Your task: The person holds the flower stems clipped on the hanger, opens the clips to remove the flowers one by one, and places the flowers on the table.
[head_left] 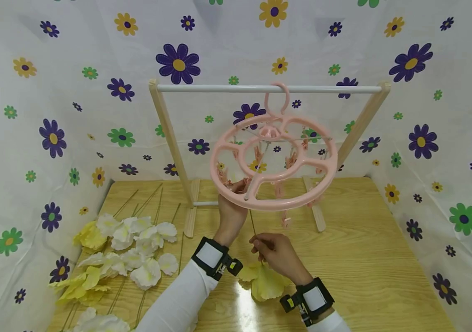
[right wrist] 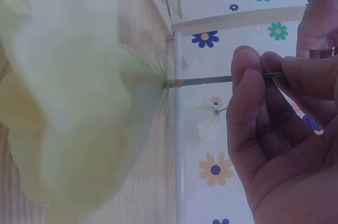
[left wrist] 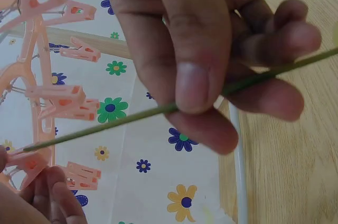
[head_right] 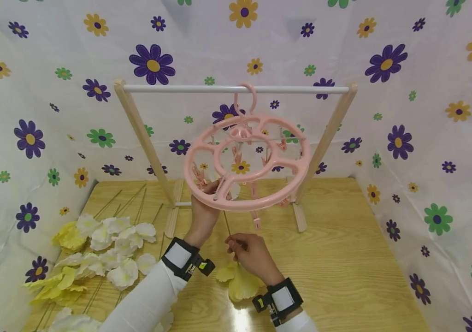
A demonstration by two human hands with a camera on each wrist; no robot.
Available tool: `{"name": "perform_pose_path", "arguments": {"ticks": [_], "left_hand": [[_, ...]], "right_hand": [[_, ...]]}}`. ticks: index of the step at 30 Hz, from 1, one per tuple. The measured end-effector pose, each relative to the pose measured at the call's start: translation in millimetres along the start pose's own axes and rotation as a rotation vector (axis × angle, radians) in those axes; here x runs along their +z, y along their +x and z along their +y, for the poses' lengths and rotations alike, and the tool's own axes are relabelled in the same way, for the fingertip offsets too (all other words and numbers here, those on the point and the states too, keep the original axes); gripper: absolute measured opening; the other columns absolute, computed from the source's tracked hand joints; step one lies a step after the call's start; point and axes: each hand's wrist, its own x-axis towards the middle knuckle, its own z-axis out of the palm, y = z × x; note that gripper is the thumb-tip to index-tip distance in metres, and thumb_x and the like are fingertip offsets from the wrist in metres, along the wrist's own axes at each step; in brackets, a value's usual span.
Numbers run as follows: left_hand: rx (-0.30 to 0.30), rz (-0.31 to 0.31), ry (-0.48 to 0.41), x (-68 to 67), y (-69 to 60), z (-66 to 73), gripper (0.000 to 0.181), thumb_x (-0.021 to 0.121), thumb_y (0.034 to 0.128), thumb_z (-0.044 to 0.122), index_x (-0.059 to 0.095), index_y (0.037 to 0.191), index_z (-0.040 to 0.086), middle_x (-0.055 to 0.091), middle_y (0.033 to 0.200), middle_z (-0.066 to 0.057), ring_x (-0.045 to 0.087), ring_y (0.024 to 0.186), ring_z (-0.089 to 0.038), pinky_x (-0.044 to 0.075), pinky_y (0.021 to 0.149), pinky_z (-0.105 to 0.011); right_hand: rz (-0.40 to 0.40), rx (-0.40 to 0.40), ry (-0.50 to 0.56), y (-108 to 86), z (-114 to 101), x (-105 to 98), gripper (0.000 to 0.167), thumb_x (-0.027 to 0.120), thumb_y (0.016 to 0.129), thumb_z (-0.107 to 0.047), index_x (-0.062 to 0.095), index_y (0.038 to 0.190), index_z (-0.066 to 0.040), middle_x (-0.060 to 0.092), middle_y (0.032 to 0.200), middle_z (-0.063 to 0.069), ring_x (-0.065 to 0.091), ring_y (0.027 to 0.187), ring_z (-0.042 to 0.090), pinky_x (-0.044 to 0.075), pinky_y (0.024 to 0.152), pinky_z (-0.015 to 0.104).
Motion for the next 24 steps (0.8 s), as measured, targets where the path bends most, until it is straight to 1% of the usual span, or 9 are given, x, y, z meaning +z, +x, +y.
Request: {"name": "perform_pose_path", "arguments": {"ticks": [2, 3, 8, 10, 15, 17, 20, 22, 24], "left_hand": [[0.027, -0.045, 0.065, -6.0, 0.1, -0.3, 0.033, 0.037, 0.1045, -0.011, 0.068, 0.100, -0.002, 0.064, 0.100, -0.008, 0.064, 0.095, -0.013, 0.053, 0.085, -0.025], [0.056, -0.085, 0.148, -9.4, 0.7, 0.1, 0.028, 0.039, 0.1032, -0.013, 0.066, 0.106, -0.007, 0.064, 0.102, -0.008, 0.063, 0.096, -0.013, 0.053, 0.085, -0.024], [0.191, -0.182, 0.774, -22.9, 7.7, 8.6, 0.025, 0.053, 0.1016, -0.006, 0.061, 0.124, -0.015, 0.068, 0.111, -0.021, 0.063, 0.102, -0.018, 0.051, 0.085, -0.025], [0.166, -0.194, 0.961, -26.4, 6.0, 16.4, 0.028, 0.053, 0.1039, 0.001, 0.062, 0.128, -0.010, 0.067, 0.116, -0.024, 0.063, 0.102, -0.023, 0.050, 0.085, -0.030], [-0.139, -0.309, 1.147, -34.2, -17.3, 48.3, 0.031, 0.044, 0.1091, 0.013, 0.063, 0.128, -0.003, 0.065, 0.115, -0.019, 0.061, 0.105, -0.033, 0.051, 0.088, -0.041], [-0.212, -0.392, 1.194, -37.7, -28.4, 61.6, 0.033, 0.043, 0.1104, 0.016, 0.065, 0.126, -0.002, 0.066, 0.113, -0.017, 0.061, 0.105, -0.033, 0.051, 0.090, -0.044], [-0.200, -0.466, 1.256, -43.4, -42.1, 77.4, 0.030, 0.048, 0.1091, 0.017, 0.068, 0.125, 0.000, 0.069, 0.116, -0.013, 0.064, 0.107, -0.030, 0.052, 0.092, -0.046], [-0.131, -0.456, 1.324, -46.8, -48.8, 87.1, 0.026, 0.054, 0.1072, 0.018, 0.072, 0.119, 0.003, 0.071, 0.112, -0.010, 0.066, 0.105, -0.025, 0.054, 0.089, -0.044], [-0.064, -0.411, 1.410, -49.7, -53.4, 98.0, 0.021, 0.059, 0.1050, 0.017, 0.074, 0.112, 0.006, 0.073, 0.106, -0.009, 0.069, 0.098, -0.022, 0.056, 0.085, -0.041]], "right_hand": [[-0.003, 0.008, 0.013, -0.6, -1, 2, 0.019, 0.057, 0.105, -0.009, 0.072, 0.112, 0.000, 0.071, 0.088, 0.013, 0.068, 0.070, 0.036, 0.057, 0.062, 0.036], [-0.001, 0.009, 0.020, 0.3, 3, 3, 0.019, 0.057, 0.105, -0.010, 0.073, 0.112, -0.001, 0.071, 0.088, 0.012, 0.068, 0.070, 0.035, 0.058, 0.063, 0.037], [0.001, -0.013, 0.041, 3.2, -5, 7, 0.019, 0.057, 0.104, -0.007, 0.072, 0.113, -0.001, 0.071, 0.089, 0.016, 0.068, 0.071, 0.033, 0.058, 0.064, 0.038], [-0.008, -0.025, 0.055, 4.8, -9, 9, 0.020, 0.056, 0.105, -0.007, 0.072, 0.114, -0.001, 0.071, 0.090, 0.017, 0.068, 0.072, 0.034, 0.058, 0.064, 0.038], [-0.030, -0.051, 0.064, 10.6, -17, 15, 0.021, 0.055, 0.105, -0.009, 0.070, 0.117, 0.001, 0.071, 0.092, 0.017, 0.068, 0.073, 0.036, 0.058, 0.065, 0.038], [-0.033, -0.067, 0.065, 13.9, -21, 17, 0.021, 0.056, 0.105, -0.009, 0.070, 0.116, 0.001, 0.071, 0.091, 0.015, 0.067, 0.072, 0.034, 0.058, 0.065, 0.038], [-0.046, -0.106, 0.072, 21.1, -28, 23, 0.020, 0.057, 0.105, -0.010, 0.072, 0.114, 0.001, 0.071, 0.089, 0.013, 0.067, 0.070, 0.031, 0.058, 0.064, 0.037], [-0.073, -0.127, 0.070, 27.1, -33, 30, 0.021, 0.058, 0.105, -0.011, 0.073, 0.114, -0.001, 0.071, 0.090, 0.012, 0.068, 0.070, 0.029, 0.058, 0.064, 0.034], [-0.105, -0.139, 0.048, 33.6, -38, 36, 0.022, 0.058, 0.105, -0.014, 0.073, 0.117, -0.002, 0.072, 0.091, 0.012, 0.068, 0.072, 0.028, 0.057, 0.065, 0.031]]}}
